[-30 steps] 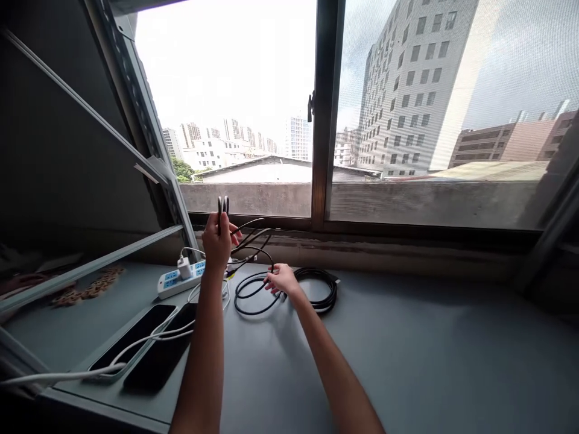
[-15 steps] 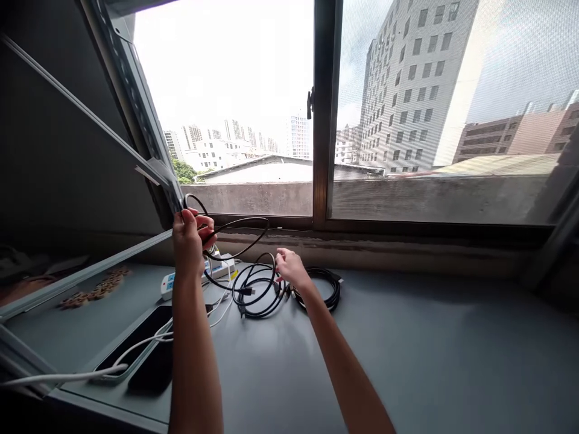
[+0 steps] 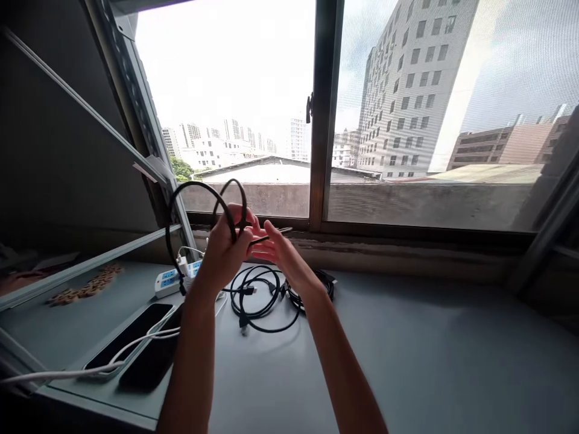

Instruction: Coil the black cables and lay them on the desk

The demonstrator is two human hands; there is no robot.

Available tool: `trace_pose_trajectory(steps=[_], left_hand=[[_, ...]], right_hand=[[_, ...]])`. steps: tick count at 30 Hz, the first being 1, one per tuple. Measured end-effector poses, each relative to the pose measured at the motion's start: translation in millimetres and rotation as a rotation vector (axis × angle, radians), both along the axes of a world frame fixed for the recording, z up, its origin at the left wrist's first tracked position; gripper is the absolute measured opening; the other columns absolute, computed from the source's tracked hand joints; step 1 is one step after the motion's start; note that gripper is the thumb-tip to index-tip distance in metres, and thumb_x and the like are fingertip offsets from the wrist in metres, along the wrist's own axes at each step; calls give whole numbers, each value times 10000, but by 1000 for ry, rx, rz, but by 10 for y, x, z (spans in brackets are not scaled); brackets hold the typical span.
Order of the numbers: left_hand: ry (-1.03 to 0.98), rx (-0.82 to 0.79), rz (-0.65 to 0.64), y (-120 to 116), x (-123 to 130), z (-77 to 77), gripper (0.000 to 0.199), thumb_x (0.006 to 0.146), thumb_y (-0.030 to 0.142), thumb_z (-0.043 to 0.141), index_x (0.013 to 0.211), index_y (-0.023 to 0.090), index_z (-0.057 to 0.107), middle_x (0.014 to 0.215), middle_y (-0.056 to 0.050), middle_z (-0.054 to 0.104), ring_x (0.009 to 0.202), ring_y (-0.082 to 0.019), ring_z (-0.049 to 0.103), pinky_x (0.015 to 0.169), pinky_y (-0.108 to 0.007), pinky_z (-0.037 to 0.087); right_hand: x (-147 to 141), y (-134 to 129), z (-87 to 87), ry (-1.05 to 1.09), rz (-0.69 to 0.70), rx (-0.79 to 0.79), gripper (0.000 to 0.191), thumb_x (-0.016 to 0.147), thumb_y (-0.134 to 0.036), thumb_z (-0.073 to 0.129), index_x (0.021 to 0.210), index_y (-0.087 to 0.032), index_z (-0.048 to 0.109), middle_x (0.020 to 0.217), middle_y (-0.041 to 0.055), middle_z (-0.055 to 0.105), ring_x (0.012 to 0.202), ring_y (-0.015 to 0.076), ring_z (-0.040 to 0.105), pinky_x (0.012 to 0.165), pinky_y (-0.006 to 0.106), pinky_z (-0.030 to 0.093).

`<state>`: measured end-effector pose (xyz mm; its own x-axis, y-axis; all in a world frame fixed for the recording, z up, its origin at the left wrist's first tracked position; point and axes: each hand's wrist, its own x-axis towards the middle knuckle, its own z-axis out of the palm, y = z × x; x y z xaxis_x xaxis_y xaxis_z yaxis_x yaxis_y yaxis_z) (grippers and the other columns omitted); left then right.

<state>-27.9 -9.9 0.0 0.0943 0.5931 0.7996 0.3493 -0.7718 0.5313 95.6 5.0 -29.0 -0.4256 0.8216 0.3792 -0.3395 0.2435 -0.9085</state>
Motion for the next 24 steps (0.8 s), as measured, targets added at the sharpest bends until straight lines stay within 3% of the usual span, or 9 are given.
trace_pose_trajectory(steps=[3, 5, 8, 10, 13, 15, 18, 21, 24], left_hand=[[218, -42, 61, -206, 77, 5, 124, 745, 80, 423, 735, 196, 464, 688, -2, 540, 604, -129, 490, 528, -232, 373], [312, -93, 88, -373, 134, -7, 129, 782, 107, 420, 705, 204, 455, 645, -9, 543, 559, -142, 489, 491, -243, 350], [442, -159, 153, -671, 215, -83, 109, 801, 132, 436, 822, 216, 504, 562, -3, 534, 459, -164, 480, 449, -268, 327], [516, -107, 162, -881, 216, -174, 163, 795, 158, 478, 940, 220, 521, 647, -25, 588, 525, -195, 540, 499, -289, 385], [504, 22, 98, -1137, 75, -348, 202, 833, 235, 491, 1029, 247, 537, 962, -66, 627, 855, -233, 596, 734, -338, 466], [360, 81, 105, -1212, -82, -479, 184, 863, 217, 434, 990, 261, 560, 1041, -56, 607, 965, -220, 569, 820, -340, 451], [119, 101, 205, -1117, -278, -683, 162, 868, 184, 416, 838, 246, 563, 962, -32, 611, 928, -193, 574, 815, -319, 443], [159, -73, 270, -810, -335, -866, 103, 852, 262, 480, 857, 228, 577, 912, -30, 626, 888, -192, 587, 780, -310, 458], [247, -389, 224, -444, -270, -994, 236, 853, 376, 467, 983, 228, 597, 949, -39, 641, 813, -185, 609, 655, -276, 474]], right_hand=[[23, -66, 58, 100, 29, -29, 370, 839, -492, 472, 852, -185, 678, 942, 41, 674, 1026, 203, 584, 929, 308, 440], [17, -141, 95, 117, 64, -31, 290, 830, -418, 515, 920, -197, 681, 980, 35, 673, 1061, 203, 571, 945, 303, 432], [12, -284, 156, 179, 132, -49, 269, 841, -302, 481, 1023, -222, 664, 1027, 20, 674, 1066, 178, 578, 967, 301, 428], [56, -385, 207, 222, 154, -97, 272, 835, -238, 452, 1009, -225, 661, 970, 3, 685, 995, 146, 612, 917, 267, 466], [228, -510, 293, 278, 144, -172, 281, 824, -186, 436, 1024, -228, 628, 711, -47, 638, 665, 61, 628, 609, 136, 508], [381, -555, 333, 287, 110, -151, 278, 834, -172, 428, 1048, -244, 590, 489, -108, 465, 349, 10, 422, 361, 79, 350], [570, -566, 337, 207, 73, -88, 227, 858, -215, 433, 1051, -261, 544, 363, -159, 186, 239, 15, 43, 262, 96, 93], [655, -584, 302, 105, 91, -77, 190, 866, -297, 432, 1028, -255, 522, 316, -175, 155, 225, 18, 5, 269, 103, 43], [684, -680, 277, -32, 203, -70, 232, 858, -394, 433, 1012, -250, 530, 268, -176, 201, 187, 15, 63, 278, 99, 74]])
